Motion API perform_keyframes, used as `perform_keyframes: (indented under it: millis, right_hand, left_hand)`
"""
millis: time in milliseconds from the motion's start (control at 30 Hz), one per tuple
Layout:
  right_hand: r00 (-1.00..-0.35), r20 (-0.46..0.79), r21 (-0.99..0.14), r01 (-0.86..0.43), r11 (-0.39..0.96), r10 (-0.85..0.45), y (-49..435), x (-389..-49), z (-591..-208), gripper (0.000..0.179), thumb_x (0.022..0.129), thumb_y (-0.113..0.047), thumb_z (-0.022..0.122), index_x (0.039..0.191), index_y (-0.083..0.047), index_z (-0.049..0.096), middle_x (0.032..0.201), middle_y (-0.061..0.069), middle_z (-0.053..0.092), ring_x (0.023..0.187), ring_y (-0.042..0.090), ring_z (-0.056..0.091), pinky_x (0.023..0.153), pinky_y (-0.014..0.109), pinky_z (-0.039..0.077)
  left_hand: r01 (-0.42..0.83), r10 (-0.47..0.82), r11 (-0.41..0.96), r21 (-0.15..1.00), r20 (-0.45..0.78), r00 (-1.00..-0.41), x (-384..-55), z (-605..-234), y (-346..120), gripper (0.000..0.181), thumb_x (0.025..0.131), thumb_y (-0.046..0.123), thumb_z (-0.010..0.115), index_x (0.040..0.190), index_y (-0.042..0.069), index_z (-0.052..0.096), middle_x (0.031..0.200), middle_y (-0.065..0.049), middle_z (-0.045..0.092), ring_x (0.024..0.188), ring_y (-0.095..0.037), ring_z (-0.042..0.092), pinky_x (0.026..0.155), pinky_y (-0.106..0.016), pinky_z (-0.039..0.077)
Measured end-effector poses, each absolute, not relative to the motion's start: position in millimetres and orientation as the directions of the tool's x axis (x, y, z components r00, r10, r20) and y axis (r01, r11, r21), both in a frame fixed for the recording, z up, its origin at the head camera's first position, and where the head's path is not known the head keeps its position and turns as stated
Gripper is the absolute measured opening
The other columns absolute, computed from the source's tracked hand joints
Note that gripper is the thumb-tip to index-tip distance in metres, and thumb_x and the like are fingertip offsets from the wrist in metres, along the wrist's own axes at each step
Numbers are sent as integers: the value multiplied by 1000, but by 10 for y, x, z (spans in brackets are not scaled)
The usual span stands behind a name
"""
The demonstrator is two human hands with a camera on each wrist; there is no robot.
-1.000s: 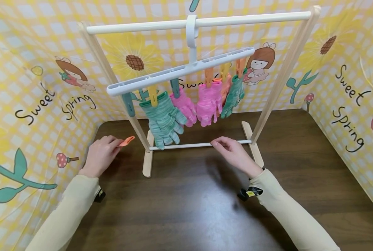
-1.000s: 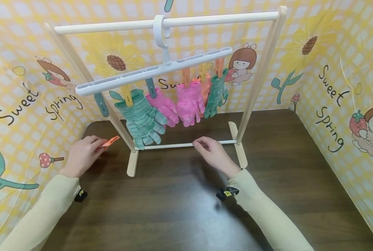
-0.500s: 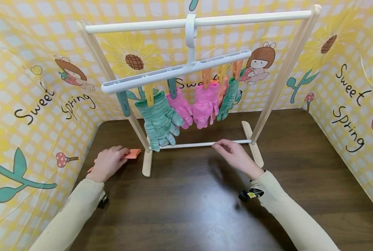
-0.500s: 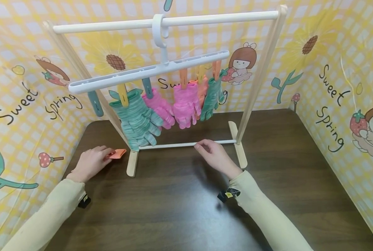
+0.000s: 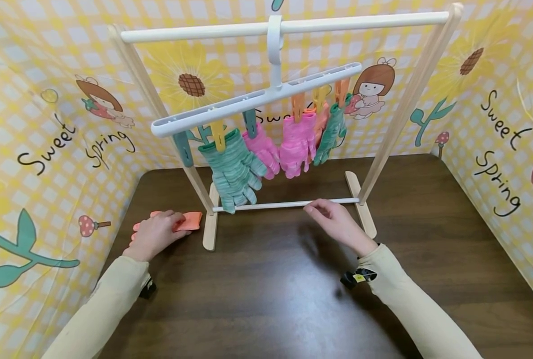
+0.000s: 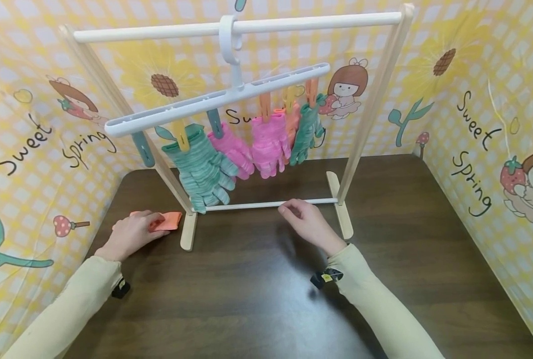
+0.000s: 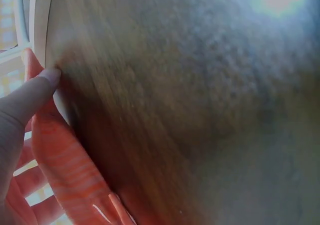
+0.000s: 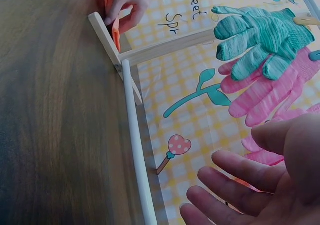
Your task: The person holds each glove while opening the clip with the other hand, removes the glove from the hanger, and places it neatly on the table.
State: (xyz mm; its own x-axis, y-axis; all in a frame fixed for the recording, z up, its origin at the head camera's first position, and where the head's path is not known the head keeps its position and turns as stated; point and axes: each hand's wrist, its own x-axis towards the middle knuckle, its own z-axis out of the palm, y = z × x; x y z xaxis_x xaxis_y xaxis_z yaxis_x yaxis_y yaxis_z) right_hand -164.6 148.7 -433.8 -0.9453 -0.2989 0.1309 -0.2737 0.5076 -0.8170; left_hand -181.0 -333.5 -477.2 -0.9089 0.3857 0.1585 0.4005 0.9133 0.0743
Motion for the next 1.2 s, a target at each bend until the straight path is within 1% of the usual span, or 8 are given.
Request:
perform_keyframes:
  millis: [200, 333, 500, 567, 667, 933, 1100, 1200]
  right_hand:
    - [-946, 144, -806, -283, 521, -291, 1470, -1638, -4331, 25, 106, -23, 62, 116, -4, 74, 112, 9, 74, 97, 23, 68, 87, 43, 54]
    - [-940, 181, -784, -316, 534, -290, 1463, -1631, -4357, 23, 105, -21, 62, 114, -4, 74, 110, 10, 74, 95, 24, 69, 86, 44, 55]
    - [-928, 231, -758, -359, 545, -291, 1459, -1613, -4389, 19, 104, -16, 63, 113, -2, 74, 107, 11, 73, 96, 26, 71, 87, 45, 58]
    - [-925, 244, -752, -370, 545, -291, 1457, -1608, -4397, 18, 103, -14, 64, 112, -2, 74, 107, 11, 72, 97, 26, 71, 87, 45, 59]
    - [-919, 264, -743, -386, 546, -291, 1453, -1604, -4400, 18, 103, -13, 64, 113, -2, 73, 107, 10, 71, 99, 26, 71, 87, 44, 59]
    - [-907, 297, -735, -416, 535, -298, 1448, -1582, -4418, 17, 102, -10, 64, 113, -1, 73, 109, 11, 72, 101, 27, 70, 88, 46, 59]
    - [-905, 299, -744, -419, 520, -302, 1443, -1563, -4422, 18, 102, -8, 64, 115, 1, 72, 112, 13, 72, 103, 28, 70, 89, 50, 58]
    - [-906, 301, -746, -418, 518, -298, 1440, -1549, -4412, 18, 102, -8, 64, 115, 0, 73, 112, 12, 73, 103, 27, 70, 88, 48, 59]
  left_hand:
    - [388, 374, 915, 108, 135, -918, -1797, -4775, -3348, 41, 85, 38, 87, 106, 4, 74, 100, -14, 71, 88, -32, 69, 65, -49, 55]
    - [371, 353, 917, 150, 133, -926, -1775, -4779, -3346, 42, 88, 45, 82, 103, 6, 74, 96, -10, 68, 82, -27, 65, 66, -46, 53]
    - [394, 373, 907, 148, 151, -916, -1776, -4779, -3329, 29, 95, 32, 76, 105, 4, 74, 99, -14, 69, 88, -32, 68, 72, -52, 57]
    - [407, 385, 902, 143, 159, -909, -1771, -4783, -3327, 24, 95, 23, 76, 106, 3, 73, 102, -16, 69, 92, -36, 69, 75, -54, 57]
    - [417, 392, 896, 153, 170, -904, -1751, -4781, -3321, 21, 93, 18, 78, 106, 1, 72, 99, -16, 68, 91, -35, 68, 76, -52, 57]
    - [414, 386, 899, 139, 191, -902, -1740, -4801, -3325, 21, 93, 18, 78, 104, 1, 72, 96, -15, 67, 86, -33, 65, 67, -49, 57]
    - [394, 361, 910, 126, 226, -905, -1728, -4785, -3285, 19, 97, 18, 73, 107, 2, 73, 101, -17, 70, 92, -37, 68, 70, -55, 57]
    - [409, 371, 908, 86, 285, -884, -1709, -4752, -3225, 20, 97, 17, 71, 109, 1, 73, 104, -19, 72, 96, -39, 70, 71, -57, 57]
